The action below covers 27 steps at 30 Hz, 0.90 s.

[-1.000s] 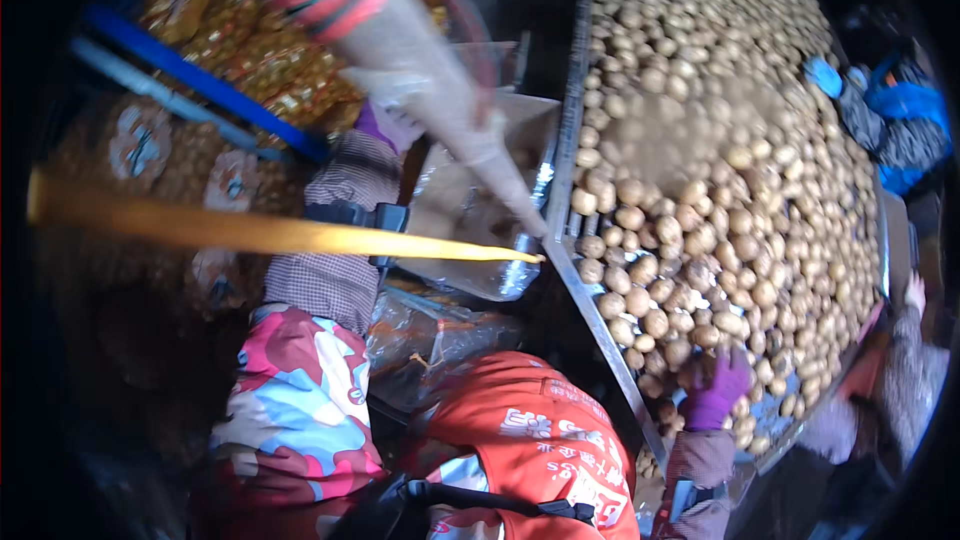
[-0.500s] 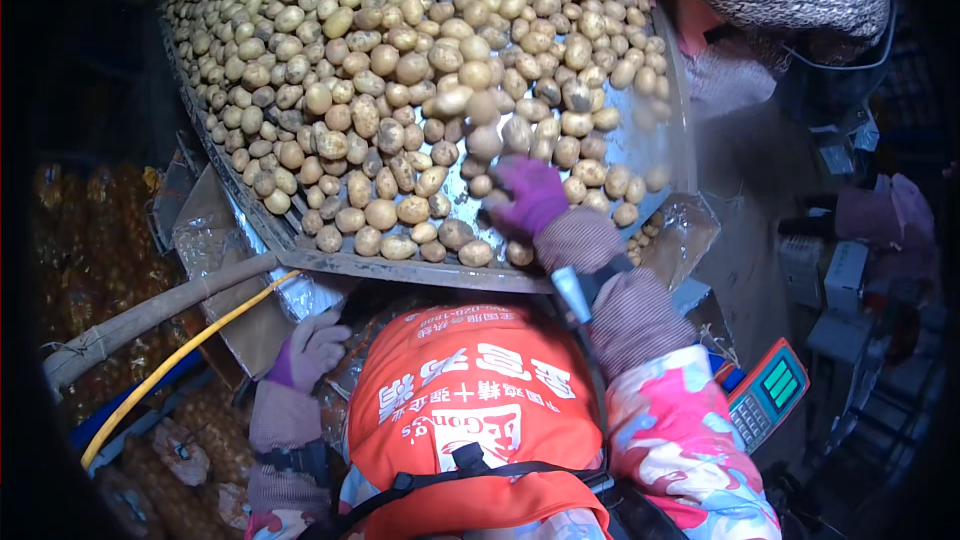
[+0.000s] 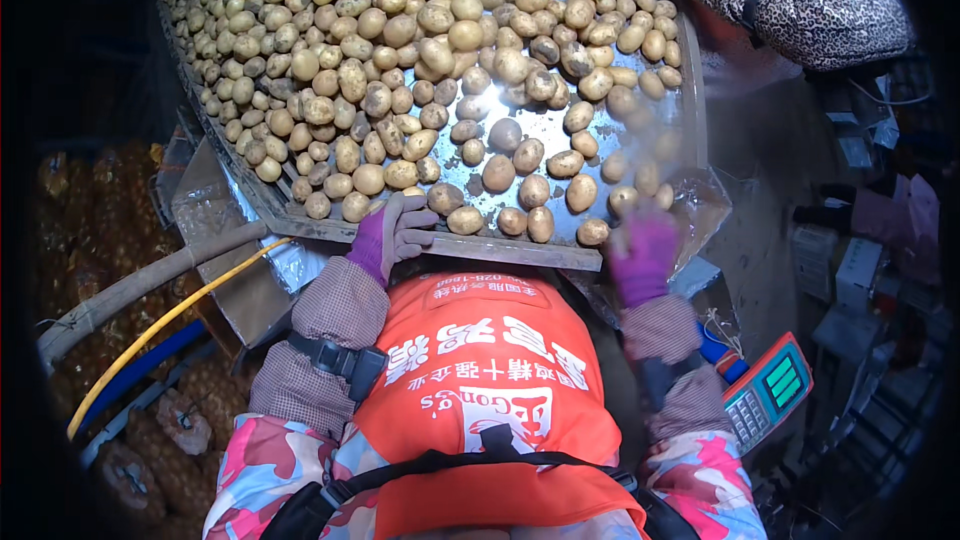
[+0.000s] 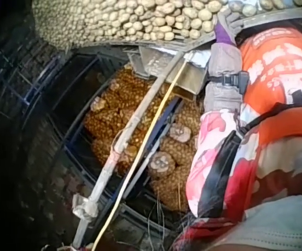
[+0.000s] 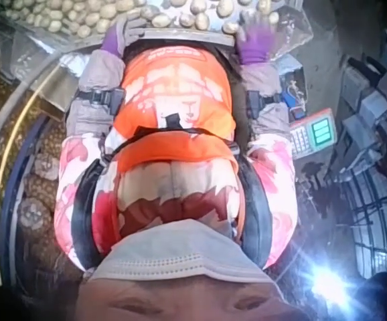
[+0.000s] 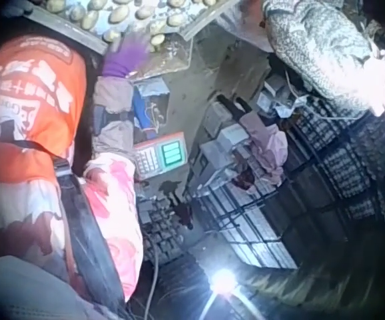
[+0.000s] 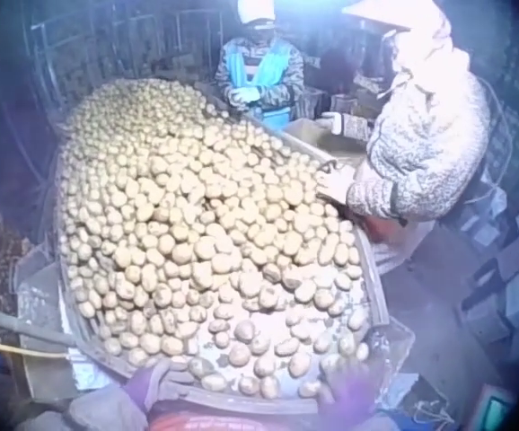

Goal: Sort potatoes from a large pile on a table into boxes, separating them by size or quality.

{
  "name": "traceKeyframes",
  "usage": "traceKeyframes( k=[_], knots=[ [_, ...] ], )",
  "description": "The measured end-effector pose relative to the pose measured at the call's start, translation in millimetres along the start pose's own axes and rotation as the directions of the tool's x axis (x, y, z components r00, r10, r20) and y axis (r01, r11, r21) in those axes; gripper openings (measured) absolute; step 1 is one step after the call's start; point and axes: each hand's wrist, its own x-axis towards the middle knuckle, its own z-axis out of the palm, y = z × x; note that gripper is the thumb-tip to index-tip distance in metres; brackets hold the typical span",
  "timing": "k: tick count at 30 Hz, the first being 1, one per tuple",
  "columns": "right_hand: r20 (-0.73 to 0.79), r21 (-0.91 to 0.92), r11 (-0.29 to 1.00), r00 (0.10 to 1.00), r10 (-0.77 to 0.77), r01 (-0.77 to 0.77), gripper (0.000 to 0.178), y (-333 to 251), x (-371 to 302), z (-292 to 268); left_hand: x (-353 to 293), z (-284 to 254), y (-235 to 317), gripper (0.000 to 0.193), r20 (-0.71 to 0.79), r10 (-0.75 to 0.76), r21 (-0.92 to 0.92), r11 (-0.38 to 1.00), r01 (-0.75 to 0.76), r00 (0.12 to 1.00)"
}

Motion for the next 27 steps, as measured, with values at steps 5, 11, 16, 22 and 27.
traceKeyframes(
  k=[5, 11, 16, 22, 27],
  knots=[
    [-0.203, 0.247, 0.920, 0.944, -0.259, 0.305, 0.045, -77.9, 22.8, 58.2, 13.5, -0.3, 2.7, 0.058, 0.043, -0.029, 0.000, 1.000, 0.029, 0.999],
    [0.164, 0.209, 0.971, 0.974, -0.155, 0.119, 0.057, -70.8, 83.4, 38.9, 14.6, -6.0, -4.5, 0.059, 0.082, -0.018, -0.080, 0.997, 0.024, 0.996],
    [0.282, 0.831, 0.553, 0.897, -0.342, -0.051, 0.052, -91.2, 62.7, 6.1, -19.8, 45.9, -12.2, 0.050, 0.376, 0.059, -0.494, 0.857, 0.146, 0.925],
    [-0.234, 0.619, 0.783, 0.966, 0.109, 0.062, 0.037, 10.3, 189.6, 70.8, -0.5, 45.8, -40.9, 0.041, 0.554, -0.024, -0.586, 0.699, 0.411, 0.832],
    [-0.282, 0.328, 0.944, 0.957, 0.066, 0.031, 0.041, -32.0, 195.0, 50.7, -5.6, 32.1, -63.9, 0.024, 0.246, 0.565, 0.331, 0.715, -0.616, 0.788]
  ],
)
